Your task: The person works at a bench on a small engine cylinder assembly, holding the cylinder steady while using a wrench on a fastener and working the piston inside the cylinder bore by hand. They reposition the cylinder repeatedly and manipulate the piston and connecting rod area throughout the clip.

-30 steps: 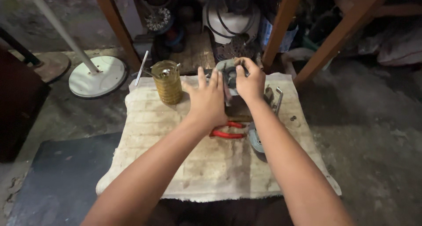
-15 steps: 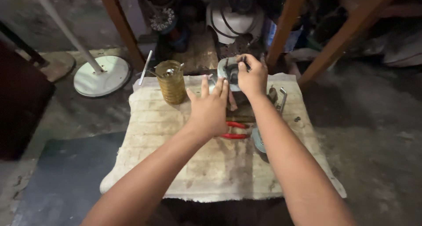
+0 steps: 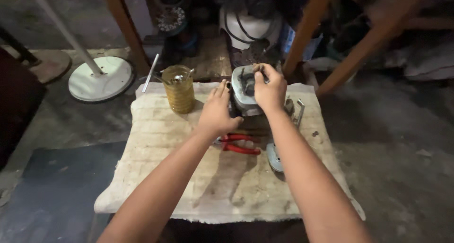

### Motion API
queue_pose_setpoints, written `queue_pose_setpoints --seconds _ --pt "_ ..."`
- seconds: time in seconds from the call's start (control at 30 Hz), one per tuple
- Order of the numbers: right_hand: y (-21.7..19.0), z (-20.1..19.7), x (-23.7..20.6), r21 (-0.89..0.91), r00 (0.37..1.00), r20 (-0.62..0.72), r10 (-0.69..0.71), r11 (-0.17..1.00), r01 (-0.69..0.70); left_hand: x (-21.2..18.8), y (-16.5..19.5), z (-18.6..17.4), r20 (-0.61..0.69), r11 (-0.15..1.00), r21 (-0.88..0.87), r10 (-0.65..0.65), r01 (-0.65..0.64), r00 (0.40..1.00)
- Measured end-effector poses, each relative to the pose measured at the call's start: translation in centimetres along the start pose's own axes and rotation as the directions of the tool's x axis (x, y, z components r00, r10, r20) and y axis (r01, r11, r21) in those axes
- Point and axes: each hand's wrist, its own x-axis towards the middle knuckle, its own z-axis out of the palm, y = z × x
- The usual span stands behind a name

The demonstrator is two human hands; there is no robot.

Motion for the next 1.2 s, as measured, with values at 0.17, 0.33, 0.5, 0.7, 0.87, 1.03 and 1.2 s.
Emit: queue_pose_setpoints --seconds 0.17,0.33,0.5,0.7,0.87,1.03,1.2 --pt "-0.3 0.1 0.3 0.02 0.998 0.008 0.063 0.998 -0.063 -0.3 -1.5 -1.3 -0.058 0.925 -0.356 0.123 -0.135 0.991" --pt "-0.4 -0.1 0.0 0.045 0.998 0.004 0.058 0.997 -0.058 0.0 -1.2 -0.2 -0.116 0.822 -0.513 0.22 -0.248 0.968" --pt "-0.2 -0.2 -0.2 0.031 0.998 0.005 0.059 0.998 -0.059 0.7 -0.5 2.1 -0.124 0.561 -0.824 -0.042 -0.08 0.991" --pt "0.0 0.0 -0.3 0.071 0.999 -0.002 0.045 0.996 -0.045 3.0 0.0 1.7 -0.336 0.586 -0.803 -0.303 -0.104 0.892" --pt "0.2 0.1 -0.2 0.102 0.999 0.009 0.036 0.994 -0.037 5.6 0.0 0.9 -0.074 0.676 -0.667 -0.48 0.315 0.874" --pt "0.0 0.1 -0.3 0.097 0.999 -0.002 0.044 0.994 -0.044 4.6 0.7 0.2 0.015 0.601 -0.723 -0.48 0.341 0.877" --pt "-0.1 0.1 -0.2 0.052 0.999 -0.003 0.052 0.997 -0.052 1.9 1.5 -1.2 -0.283 0.964 -0.257 -0.143 0.069 0.948"
